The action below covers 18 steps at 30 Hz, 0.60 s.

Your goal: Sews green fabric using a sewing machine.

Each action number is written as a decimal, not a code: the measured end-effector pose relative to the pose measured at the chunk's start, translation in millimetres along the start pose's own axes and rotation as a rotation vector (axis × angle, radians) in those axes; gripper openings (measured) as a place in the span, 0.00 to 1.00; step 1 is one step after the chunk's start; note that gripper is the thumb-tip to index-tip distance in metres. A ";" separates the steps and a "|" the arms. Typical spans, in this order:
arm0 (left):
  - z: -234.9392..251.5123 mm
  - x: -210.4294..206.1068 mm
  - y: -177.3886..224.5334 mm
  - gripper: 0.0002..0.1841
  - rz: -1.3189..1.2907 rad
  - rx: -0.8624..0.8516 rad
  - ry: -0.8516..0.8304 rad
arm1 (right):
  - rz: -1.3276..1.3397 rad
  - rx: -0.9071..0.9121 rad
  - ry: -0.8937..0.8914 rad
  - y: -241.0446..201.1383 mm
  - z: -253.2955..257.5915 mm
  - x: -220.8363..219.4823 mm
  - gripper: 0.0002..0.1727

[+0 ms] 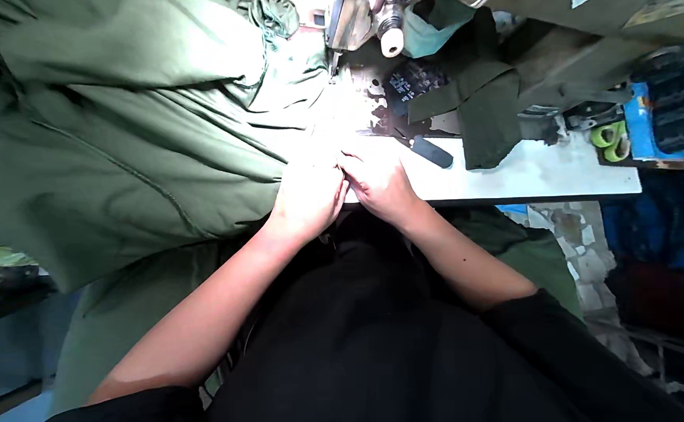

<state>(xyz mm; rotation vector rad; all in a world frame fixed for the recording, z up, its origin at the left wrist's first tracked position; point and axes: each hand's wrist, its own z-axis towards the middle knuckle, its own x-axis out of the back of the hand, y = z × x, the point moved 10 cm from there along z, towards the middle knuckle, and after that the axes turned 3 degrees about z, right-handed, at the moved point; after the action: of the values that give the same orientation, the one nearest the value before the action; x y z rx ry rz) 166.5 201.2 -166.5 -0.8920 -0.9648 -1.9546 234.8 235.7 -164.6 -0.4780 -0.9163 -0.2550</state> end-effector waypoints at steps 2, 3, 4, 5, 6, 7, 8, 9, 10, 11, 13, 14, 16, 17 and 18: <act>4.6 3.2 -5.1 0.18 -0.018 0.017 -0.063 | 0.009 -0.002 -0.007 0.3 -0.7 0.4 0.11; 9.0 6.7 -11.6 0.20 -0.001 0.046 -0.108 | 0.011 -0.005 -0.015 0.9 -1.5 0.1 0.11; 14.1 9.3 -22.2 0.20 0.038 0.087 -0.173 | 0.006 -0.007 -0.019 1.4 -2.2 0.2 0.11; 18.4 11.9 -36.8 0.19 0.094 0.132 -0.227 | -0.002 -0.007 -0.024 1.3 -2.6 0.1 0.11; 20.6 14.8 -52.2 0.19 0.148 0.160 -0.259 | -0.005 -0.002 -0.020 0.7 -2.8 0.7 0.12; 21.1 17.5 -64.5 0.18 0.176 0.171 -0.280 | -0.008 0.002 -0.015 0.5 -3.0 1.4 0.12; 20.7 20.2 -71.8 0.17 0.186 0.158 -0.268 | -0.006 0.003 -0.014 0.7 -3.3 1.8 0.12; 18.7 21.4 -75.0 0.17 0.182 0.140 -0.260 | -0.002 0.004 -0.018 0.7 -3.5 1.8 0.12; 16.6 21.5 -76.2 0.17 0.173 0.128 -0.258 | 0.004 0.004 -0.021 0.7 -3.5 1.5 0.12; 15.1 21.3 -77.1 0.17 0.164 0.126 -0.257 | 0.002 0.011 -0.022 0.2 -3.7 1.1 0.12; 17.8 23.8 -78.2 0.16 0.151 0.139 -0.236 | 0.006 0.033 -0.027 -1.8 -3.2 0.9 0.13; 22.0 26.5 -77.9 0.16 0.152 0.153 -0.219 | 0.012 0.047 -0.036 -3.2 -2.4 1.0 0.13; 35.8 34.3 -73.4 0.16 0.150 0.160 -0.142 | 0.034 0.080 -0.061 -5.2 -0.8 1.6 0.13; 43.3 36.9 -68.4 0.16 0.134 0.140 -0.094 | 0.043 0.101 -0.067 -6.3 0.2 2.7 0.13; 50.2 36.2 -62.1 0.17 0.112 0.096 -0.058 | 0.052 0.124 -0.071 -8.0 1.3 3.9 0.13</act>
<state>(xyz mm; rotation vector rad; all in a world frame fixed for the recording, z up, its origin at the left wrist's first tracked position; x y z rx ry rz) 109.3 258.2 -132.4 -0.9326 -1.0119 -1.7818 232.9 229.4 -158.5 -0.3974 -0.9811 -0.1335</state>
